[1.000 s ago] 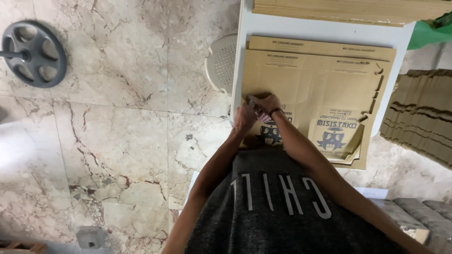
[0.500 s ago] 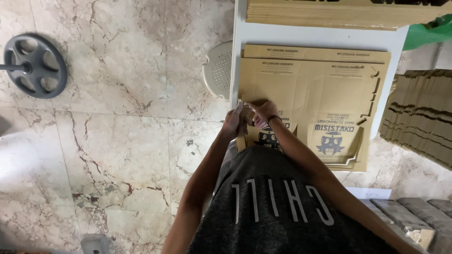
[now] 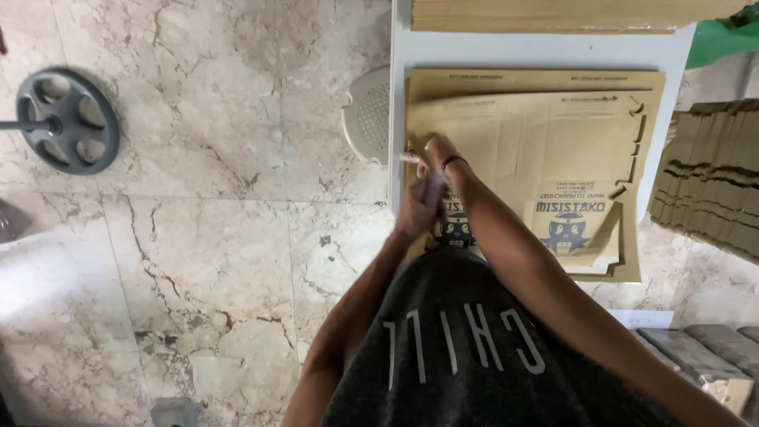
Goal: The person repeatedly cuts along pre-scored lines on flat cardboard sheets using a handheld blade, then removes the cut sections and places them aside. The process is repeated on multiple sheets in a continuous loop.
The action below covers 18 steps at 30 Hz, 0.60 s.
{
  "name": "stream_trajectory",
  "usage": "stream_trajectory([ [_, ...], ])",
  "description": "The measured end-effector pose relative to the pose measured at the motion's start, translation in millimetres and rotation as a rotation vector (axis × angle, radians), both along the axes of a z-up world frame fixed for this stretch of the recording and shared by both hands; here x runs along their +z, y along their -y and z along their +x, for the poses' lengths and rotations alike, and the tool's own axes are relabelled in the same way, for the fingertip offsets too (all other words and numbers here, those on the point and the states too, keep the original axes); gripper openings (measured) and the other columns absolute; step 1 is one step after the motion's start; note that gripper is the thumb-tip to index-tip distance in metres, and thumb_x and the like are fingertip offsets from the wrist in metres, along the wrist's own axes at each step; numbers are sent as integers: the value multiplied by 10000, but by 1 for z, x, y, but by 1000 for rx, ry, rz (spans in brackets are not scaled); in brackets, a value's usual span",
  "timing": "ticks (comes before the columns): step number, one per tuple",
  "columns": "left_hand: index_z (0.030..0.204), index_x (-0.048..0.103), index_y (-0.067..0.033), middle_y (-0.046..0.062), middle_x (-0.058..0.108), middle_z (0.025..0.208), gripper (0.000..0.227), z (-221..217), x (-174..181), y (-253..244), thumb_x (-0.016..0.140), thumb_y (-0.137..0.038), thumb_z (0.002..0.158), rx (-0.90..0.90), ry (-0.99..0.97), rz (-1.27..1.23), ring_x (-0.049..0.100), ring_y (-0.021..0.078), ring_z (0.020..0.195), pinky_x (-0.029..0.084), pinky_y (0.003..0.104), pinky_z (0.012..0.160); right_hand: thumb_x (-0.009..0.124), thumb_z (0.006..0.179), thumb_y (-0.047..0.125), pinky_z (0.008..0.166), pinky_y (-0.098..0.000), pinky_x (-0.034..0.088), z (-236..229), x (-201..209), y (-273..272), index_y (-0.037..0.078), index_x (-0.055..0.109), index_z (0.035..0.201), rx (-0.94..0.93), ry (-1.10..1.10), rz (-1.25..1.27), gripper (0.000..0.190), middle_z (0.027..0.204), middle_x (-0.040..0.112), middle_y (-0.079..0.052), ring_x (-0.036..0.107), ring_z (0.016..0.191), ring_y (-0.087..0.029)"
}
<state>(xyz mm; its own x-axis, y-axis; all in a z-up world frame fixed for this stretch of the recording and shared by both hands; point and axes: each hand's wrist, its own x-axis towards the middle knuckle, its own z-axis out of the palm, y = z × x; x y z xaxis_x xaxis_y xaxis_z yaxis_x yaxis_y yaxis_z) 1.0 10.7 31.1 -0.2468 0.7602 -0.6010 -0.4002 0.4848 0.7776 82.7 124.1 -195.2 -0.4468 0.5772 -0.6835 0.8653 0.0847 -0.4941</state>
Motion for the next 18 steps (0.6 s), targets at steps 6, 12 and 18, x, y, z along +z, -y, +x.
stream_trajectory([
  [6, 884, 642, -4, 181, 671, 546, 532, -11, 38, -7, 406, -426, 1105, -159, -94, -16, 573, 223, 307, 483, 315, 303, 593, 919, 211, 922, -525, 577, -23, 62, -24, -72, 779, 978, 363, 53, 143, 343, 945, 764, -276, 722, 1019, -441],
  [12, 1169, 568, -1, 243, 711, 733, 537, -15, -18, 13, 451, -512, 1057, 50, 159, -253, 615, 240, 370, 551, 367, 338, 683, 786, 383, 854, -466, 597, -1, 92, -11, 151, 821, 907, 13, -22, -10, 297, 913, 785, -95, 737, 974, -344],
  [18, 1367, 564, 145, 335, 628, 1304, 597, -13, 25, 47, 672, -299, 983, -102, 176, -285, 654, 393, 1194, 542, 412, 966, 560, 1020, 141, 739, -444, 651, 94, 186, 48, -154, 633, 1165, -705, -424, -411, 337, 909, 736, -296, 774, 816, -352],
])
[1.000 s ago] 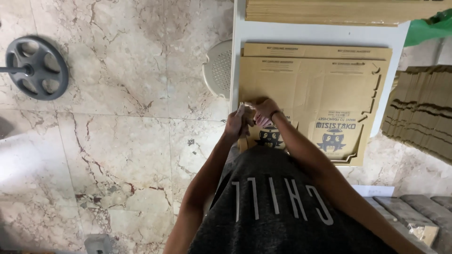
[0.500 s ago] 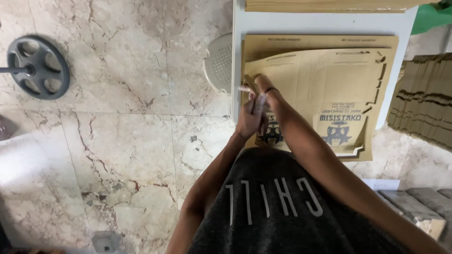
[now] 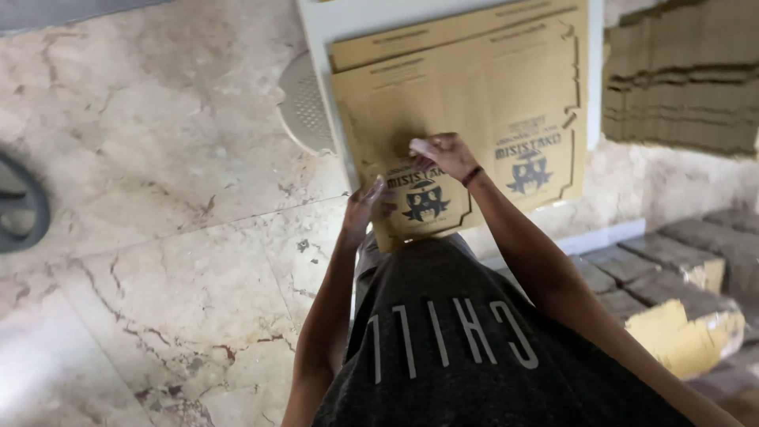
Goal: The person repeatedly cuts along pre-scored lines on flat cardboard sheets using a handheld blade, then removes the cut sections and places them aside. The process is repeated on multiple sheets in a continuous loop.
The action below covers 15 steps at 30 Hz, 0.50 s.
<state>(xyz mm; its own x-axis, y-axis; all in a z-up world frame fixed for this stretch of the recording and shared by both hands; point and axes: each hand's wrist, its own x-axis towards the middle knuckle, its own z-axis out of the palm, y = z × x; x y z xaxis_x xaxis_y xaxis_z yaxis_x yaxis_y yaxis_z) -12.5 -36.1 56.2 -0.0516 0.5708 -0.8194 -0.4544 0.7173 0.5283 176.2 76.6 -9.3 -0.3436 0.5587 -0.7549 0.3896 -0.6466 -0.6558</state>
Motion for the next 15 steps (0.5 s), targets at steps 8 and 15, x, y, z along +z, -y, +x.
stream_trajectory([
  [8, 1224, 603, -22, 214, 701, 1081, 449, 20, -117, 118, 495, -432, 1076, 176, 479, -230, 727, 377, 1026, 568, 468, 968, 504, 977, 853, 863, -495, 561, 162, -57, 83, 140, 773, 860, 18, 968, 373, 771, 832, 745, -127, 715, 904, -391],
  [15, 1087, 569, -46, 283, 709, 990, 368, 58, -20, 77, 497, -407, 1084, 340, 527, -32, 720, 495, 967, 608, 581, 859, 468, 1041, 95, 743, -553, 624, 183, -71, 62, 173, 177, 1637, 868, 671, 525, 668, 931, 743, -293, 749, 783, -445],
])
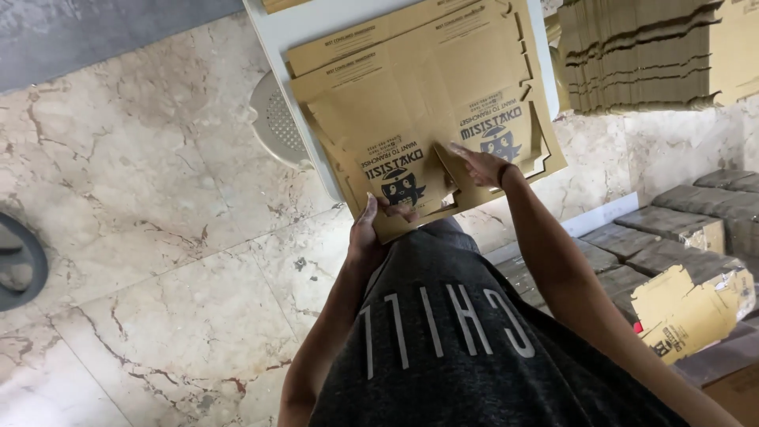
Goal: The person repeatedly cuts along pre-scored lines on flat cardboard sheets using a handheld blade, then removes the cut sections and places them aside. The process is repeated on multiple sheets in a continuous loop.
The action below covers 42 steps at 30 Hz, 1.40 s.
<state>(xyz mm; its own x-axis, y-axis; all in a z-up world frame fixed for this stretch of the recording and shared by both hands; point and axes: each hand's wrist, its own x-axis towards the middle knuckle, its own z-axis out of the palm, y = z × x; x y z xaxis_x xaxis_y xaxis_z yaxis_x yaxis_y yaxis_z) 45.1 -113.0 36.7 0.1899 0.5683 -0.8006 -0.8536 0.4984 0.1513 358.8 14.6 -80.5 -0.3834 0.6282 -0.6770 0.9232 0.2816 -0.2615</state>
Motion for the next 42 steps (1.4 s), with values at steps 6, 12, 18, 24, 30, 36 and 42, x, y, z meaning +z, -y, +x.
stream_trajectory([
  [6, 1113, 568, -80, 246, 743, 1091, 385, -28, 23, 4, 510, -456, 1051, -80, -112, -21, 736, 455, 938, 622, 587, 776, 805, 831, 569, 480, -253, 341, -24, 36, -19, 169, 558, 886, -1295, -304, -723, 473, 563, 422, 86, 430, 499, -116],
  [12, 1239, 623, -118, 203, 744, 1117, 405, -52, -47, 37, 761, -345, 933, -290, -370, -58, 759, 369, 908, 652, 462, 684, 733, 894, 425, 540, -220, 391, -28, 52, -18, 98, 538, 834, -1210, -288, -885, 385, 610, 458, 29, 491, 585, -123],
  [18, 1150, 684, -132, 243, 701, 1187, 491, -28, -44, 38, 653, -566, 923, 143, 7, 3, 640, 542, 1141, 566, 659, 914, 641, 913, 578, 1295, -505, 68, -31, 61, -31, 88, 259, 1612, -1175, -379, -1035, 935, 1701, 181, -197, 88, 1592, -372],
  [24, 1198, 640, -50, 222, 746, 1050, 290, 9, -59, 54, 634, -256, 994, 84, -171, 41, 753, 419, 921, 668, 501, 727, 704, 921, 538, 413, -301, 482, -13, 32, -37, 14, 577, 544, -1101, -330, -1103, 657, 453, 484, -114, 531, 403, -220],
  [30, 1232, 623, -76, 178, 740, 1010, 328, 21, -57, 50, 650, -296, 989, 219, -113, 88, 740, 406, 989, 674, 532, 742, 843, 865, 435, 433, -225, 528, -8, -22, -16, 130, 717, 901, -1469, -503, -1001, 332, 551, 582, -5, 636, 452, -122],
  [36, 1313, 588, -71, 217, 709, 1102, 429, 2, -23, 44, 621, -350, 988, 156, -96, 82, 706, 446, 1057, 648, 584, 823, 771, 906, 463, 843, -504, 630, -31, 5, -12, 174, 643, 1357, -1332, -607, -1098, 550, 1210, 717, -194, 727, 1072, -339],
  [42, 1528, 431, -132, 162, 480, 1529, 628, 14, 25, -48, 723, -235, 982, -419, -1683, 49, 457, 377, 1406, 441, 533, 1142, 861, 866, 309, 334, -244, 416, -72, 94, -21, -26, 650, 941, -1252, -614, -755, 403, 527, 544, -122, 493, 314, -181],
])
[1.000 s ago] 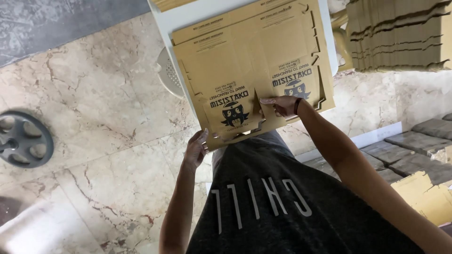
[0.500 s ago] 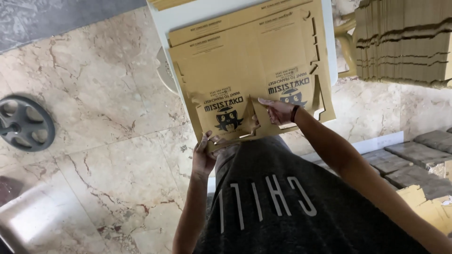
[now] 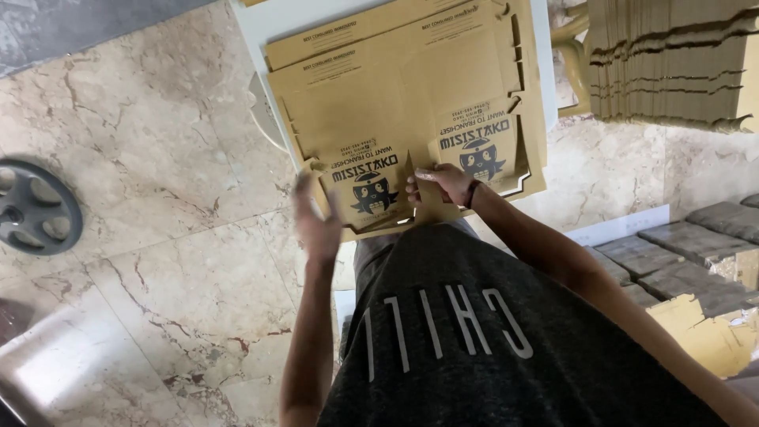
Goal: The person repeatedly cuts along pre-scored lines on flat cardboard sheets using a handheld blade, then removes the cut sections and places them aside. The process is repeated on multiple sheets in a continuous loop.
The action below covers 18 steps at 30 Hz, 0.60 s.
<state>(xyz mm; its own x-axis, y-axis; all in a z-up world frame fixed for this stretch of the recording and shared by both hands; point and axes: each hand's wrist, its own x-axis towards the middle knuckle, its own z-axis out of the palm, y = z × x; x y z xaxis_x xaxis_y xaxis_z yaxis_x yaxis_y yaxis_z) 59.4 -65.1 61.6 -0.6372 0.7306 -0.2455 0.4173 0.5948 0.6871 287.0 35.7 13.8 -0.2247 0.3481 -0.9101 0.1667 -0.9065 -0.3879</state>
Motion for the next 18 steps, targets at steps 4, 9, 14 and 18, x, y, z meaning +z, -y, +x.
stream_trajectory([
  [4, 1408, 543, -236, 136, 416, 1536, 498, 80, -37, -112, 730, -359, 963, -769, -192, -66, 374, 381, 1424, 374, 605, 1125, 798, 900, 212, 537, -486, 601, 11, -60, 14, -11, 668, 1082, -183, -111, -129, 316, 787, 709, -215, 725, 610, -344],
  [9, 1616, -36, -499, 55, -186, 1690, 1113, 147, -82, -193, 598, 72, 900, -1132, -367, -743, -27, 351, 1544, 157, 658, 1235, 528, 1066, 282, 684, -411, 597, 25, -67, 5, -80, 658, 990, -52, -331, -55, 392, 838, 722, -223, 687, 635, -313],
  [14, 1633, -71, -417, 77, -314, 1626, 1112, 151, -100, -195, 630, 25, 892, -1089, -306, -696, -129, 531, 1491, 359, 824, 1048, 633, 969, 208, 947, -378, 525, 22, -43, -16, 16, 680, 1094, -65, -15, -217, 234, 1160, 731, -121, 667, 1098, -264],
  [18, 1611, 320, -188, 304, 101, 1658, 972, 124, -86, -192, 712, 90, 767, -1133, -295, -447, 158, 695, 1419, 679, 469, 688, 760, 928, 243, 800, -613, 620, 26, -53, -9, -36, 658, 1204, -299, -287, -399, 406, 1073, 740, -259, 755, 915, -427],
])
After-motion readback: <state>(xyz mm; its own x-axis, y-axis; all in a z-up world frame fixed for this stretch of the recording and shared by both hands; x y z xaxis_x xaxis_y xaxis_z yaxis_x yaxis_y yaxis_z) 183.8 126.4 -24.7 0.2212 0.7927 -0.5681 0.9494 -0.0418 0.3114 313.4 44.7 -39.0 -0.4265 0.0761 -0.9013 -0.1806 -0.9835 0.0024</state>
